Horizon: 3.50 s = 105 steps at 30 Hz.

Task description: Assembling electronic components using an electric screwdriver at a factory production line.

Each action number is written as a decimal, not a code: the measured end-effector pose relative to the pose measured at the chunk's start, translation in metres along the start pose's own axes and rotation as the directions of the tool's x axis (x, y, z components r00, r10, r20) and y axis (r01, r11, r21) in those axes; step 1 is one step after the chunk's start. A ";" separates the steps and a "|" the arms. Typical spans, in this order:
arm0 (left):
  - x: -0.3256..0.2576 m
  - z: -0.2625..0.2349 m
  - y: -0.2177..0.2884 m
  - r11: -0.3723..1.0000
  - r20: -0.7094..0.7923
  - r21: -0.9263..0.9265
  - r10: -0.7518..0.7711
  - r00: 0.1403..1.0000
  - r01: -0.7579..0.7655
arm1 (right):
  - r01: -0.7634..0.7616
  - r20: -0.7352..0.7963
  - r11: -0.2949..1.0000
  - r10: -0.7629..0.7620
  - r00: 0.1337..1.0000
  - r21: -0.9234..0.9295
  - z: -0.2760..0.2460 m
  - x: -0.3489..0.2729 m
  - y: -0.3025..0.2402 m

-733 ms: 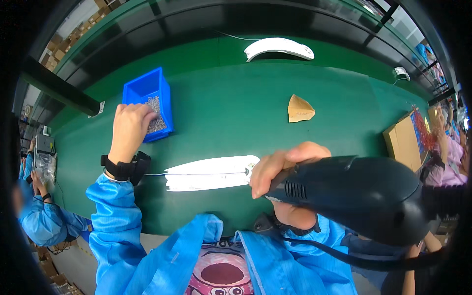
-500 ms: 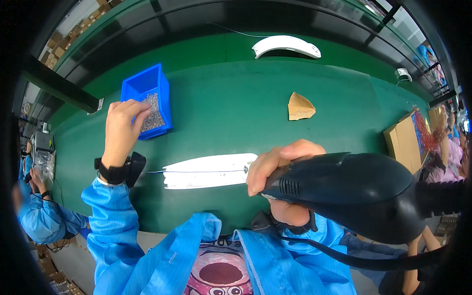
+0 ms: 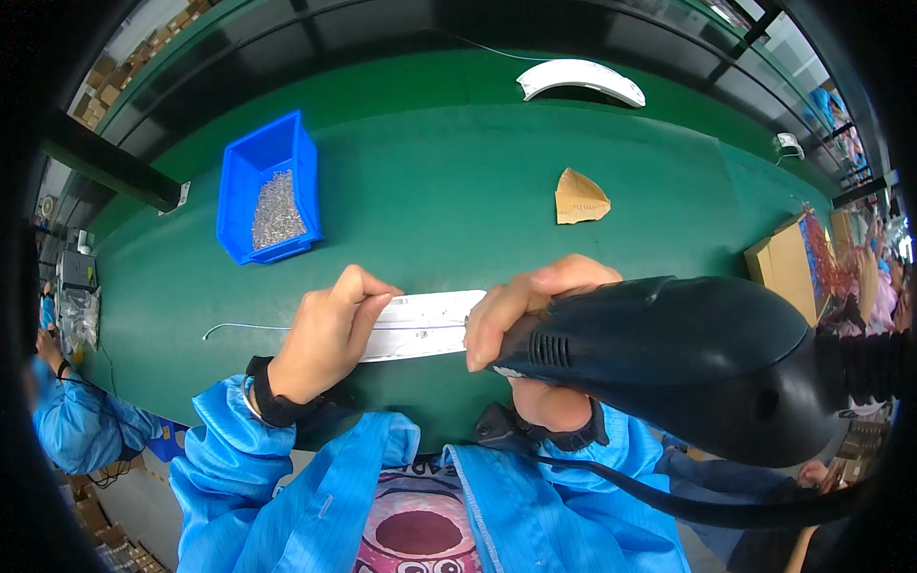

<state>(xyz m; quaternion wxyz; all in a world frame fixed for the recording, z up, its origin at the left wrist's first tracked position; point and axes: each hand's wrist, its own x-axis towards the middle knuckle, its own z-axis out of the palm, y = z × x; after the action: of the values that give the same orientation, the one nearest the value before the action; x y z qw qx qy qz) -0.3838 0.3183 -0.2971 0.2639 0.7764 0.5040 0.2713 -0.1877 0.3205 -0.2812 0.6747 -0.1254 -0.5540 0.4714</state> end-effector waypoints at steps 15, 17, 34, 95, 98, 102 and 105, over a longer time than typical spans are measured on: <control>0.004 -0.001 -0.003 0.998 -0.009 -0.030 0.056 0.998 -0.056 | -0.106 -0.013 0.992 0.106 0.994 -0.071 0.001 -0.001 0.001; 0.005 0.000 -0.003 0.998 -0.004 -0.037 0.045 0.999 -0.045 | -0.065 0.011 0.997 0.065 0.998 -0.037 -0.001 -0.001 0.002; 0.011 -0.006 0.000 0.994 0.053 -0.071 -0.077 0.996 0.081 | -0.132 -0.056 0.979 0.125 0.991 -0.154 0.008 0.002 -0.002; -0.017 0.020 0.042 0.945 -0.054 -0.149 0.287 0.956 -0.292 | -0.149 0.150 0.986 0.136 0.979 0.079 0.025 0.009 -0.034; -0.018 0.022 0.041 0.949 -0.053 -0.156 0.268 0.962 -0.273 | -0.160 0.127 0.985 0.151 0.980 0.061 0.024 0.005 -0.031; -0.017 0.023 0.039 0.947 -0.054 -0.167 0.268 0.962 -0.273 | -0.140 0.079 0.953 0.123 0.989 0.268 0.024 0.004 -0.029; -0.018 0.022 0.035 0.950 -0.059 -0.167 0.256 0.965 -0.262 | -0.124 0.063 0.963 0.112 0.992 0.240 0.027 0.005 -0.028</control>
<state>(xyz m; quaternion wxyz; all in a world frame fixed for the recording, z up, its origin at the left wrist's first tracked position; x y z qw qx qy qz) -0.3518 0.2864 -0.2915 0.2833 0.8048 0.3770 0.3604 -0.1972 0.3003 -0.2488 0.6419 -0.0631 -0.4997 0.5782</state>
